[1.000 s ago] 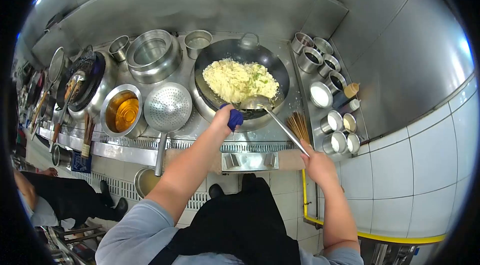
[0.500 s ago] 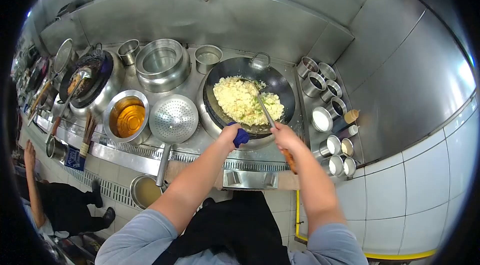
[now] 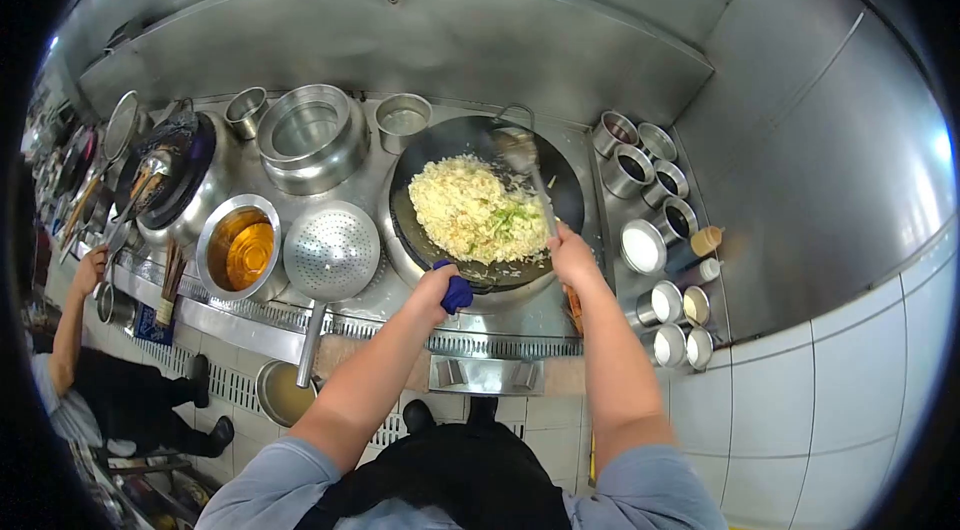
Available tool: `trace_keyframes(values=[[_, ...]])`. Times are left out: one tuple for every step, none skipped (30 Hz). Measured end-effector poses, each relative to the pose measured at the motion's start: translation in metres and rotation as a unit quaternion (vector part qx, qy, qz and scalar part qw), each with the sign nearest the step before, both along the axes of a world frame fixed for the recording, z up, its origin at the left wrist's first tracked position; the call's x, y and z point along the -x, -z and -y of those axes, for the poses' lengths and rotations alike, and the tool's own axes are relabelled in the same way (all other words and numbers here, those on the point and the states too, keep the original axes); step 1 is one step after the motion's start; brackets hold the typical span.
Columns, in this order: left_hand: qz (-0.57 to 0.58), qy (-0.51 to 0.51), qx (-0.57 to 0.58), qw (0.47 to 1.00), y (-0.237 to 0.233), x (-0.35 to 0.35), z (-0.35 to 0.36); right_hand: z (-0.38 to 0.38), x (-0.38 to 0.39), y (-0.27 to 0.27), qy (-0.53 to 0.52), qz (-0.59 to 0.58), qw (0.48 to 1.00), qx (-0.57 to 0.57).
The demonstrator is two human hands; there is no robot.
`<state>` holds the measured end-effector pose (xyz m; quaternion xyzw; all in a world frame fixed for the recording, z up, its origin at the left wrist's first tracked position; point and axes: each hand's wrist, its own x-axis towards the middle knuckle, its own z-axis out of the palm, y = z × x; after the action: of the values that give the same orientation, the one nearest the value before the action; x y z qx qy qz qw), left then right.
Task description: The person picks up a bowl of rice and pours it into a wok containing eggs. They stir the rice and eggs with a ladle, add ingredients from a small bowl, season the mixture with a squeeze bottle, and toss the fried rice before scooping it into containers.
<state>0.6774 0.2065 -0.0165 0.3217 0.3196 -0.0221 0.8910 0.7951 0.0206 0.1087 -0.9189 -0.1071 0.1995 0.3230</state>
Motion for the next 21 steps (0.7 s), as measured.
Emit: trace_keyframes(values=[[0.003, 0.003, 0.004, 1.0, 0.003, 0.0, -0.001, -0.004, -0.016, 0.013, 0.026, 0.018, 0.999, 0.006], [0.006, 0.011, 0.008, 1.0, 0.006, 0.0, -0.001, -0.009, -0.026, 0.031, 0.021, 0.017, 1.0, 0.002], [0.017, 0.008, 0.012, 1.0, 0.009, 0.001, -0.001, -0.019, -0.027, 0.043, 0.01, -0.052, 0.998, -0.024], [0.017, 0.006, 0.008, 1.0, 0.006, -0.001, -0.001, -0.031, -0.024, 0.045, -0.002, -0.119, 0.992, -0.05], [-0.01, -0.007, -0.003, 1.0, 0.004, -0.001, 0.0, -0.035, -0.012, 0.05, -0.051, -0.077, 0.995, -0.03], [-0.037, -0.018, -0.014, 0.999, 0.002, 0.0, 0.002, -0.035, 0.007, 0.043, -0.099, -0.034, 0.995, -0.009], [-0.008, 0.005, -0.005, 1.0, 0.004, 0.002, 0.0, -0.03, 0.024, 0.017, -0.118, -0.045, 0.991, 0.042], [-0.007, 0.006, -0.008, 1.0, 0.004, 0.002, 0.0, -0.015, 0.023, 0.018, -0.118, -0.043, 0.991, 0.039], [-0.018, -0.005, -0.007, 1.0, -0.005, 0.005, 0.003, 0.009, 0.02, 0.021, -0.186, 0.058, 0.978, 0.07], [-0.03, -0.017, -0.005, 0.999, -0.01, 0.007, 0.004, 0.031, 0.02, 0.023, -0.252, 0.158, 0.949, 0.101], [-0.019, 0.015, -0.008, 1.0, -0.006, 0.012, 0.0, 0.048, 0.029, 0.007, -0.25, 0.192, 0.939, 0.139], [-0.016, 0.01, -0.009, 1.0, -0.013, 0.015, 0.001, 0.066, 0.043, -0.014, -0.248, 0.225, 0.925, 0.177], [-0.051, -0.012, 0.008, 0.999, -0.025, 0.022, 0.005, 0.085, 0.053, -0.019, -0.219, 0.241, 0.926, 0.189], [-0.088, -0.033, 0.025, 0.995, -0.03, 0.028, 0.009, 0.103, 0.061, -0.017, -0.188, 0.255, 0.927, 0.201], [-0.086, 0.026, 0.048, 0.995, -0.023, 0.035, 0.003, 0.118, 0.066, -0.007, -0.191, 0.255, 0.926, 0.201], [-0.088, 0.026, 0.05, 0.995, -0.023, 0.035, 0.001, 0.133, 0.071, 0.005, -0.134, 0.239, 0.943, 0.19], [-0.074, 0.041, 0.062, 0.994, -0.023, 0.031, 0.0, 0.144, 0.073, 0.016, -0.074, 0.221, 0.955, 0.181], [-0.064, 0.06, 0.074, 0.993, -0.024, 0.025, 0.001, 0.149, 0.074, 0.023, -0.068, 0.215, 0.957, 0.184], [-0.103, 0.03, 0.056, 0.993, -0.008, 0.001, 0.0, 0.152, 0.075, 0.03, -0.065, 0.226, 0.953, 0.193], [-0.134, 0.076, 0.038, 0.987, 0.011, -0.02, -0.014, 0.153, 0.075, 0.032, -0.063, 0.239, 0.948, 0.2], [-0.138, 0.046, -0.025, 0.989, 0.008, -0.017, -0.004, 0.149, 0.084, 0.022, -0.082, 0.244, 0.942, 0.217]])
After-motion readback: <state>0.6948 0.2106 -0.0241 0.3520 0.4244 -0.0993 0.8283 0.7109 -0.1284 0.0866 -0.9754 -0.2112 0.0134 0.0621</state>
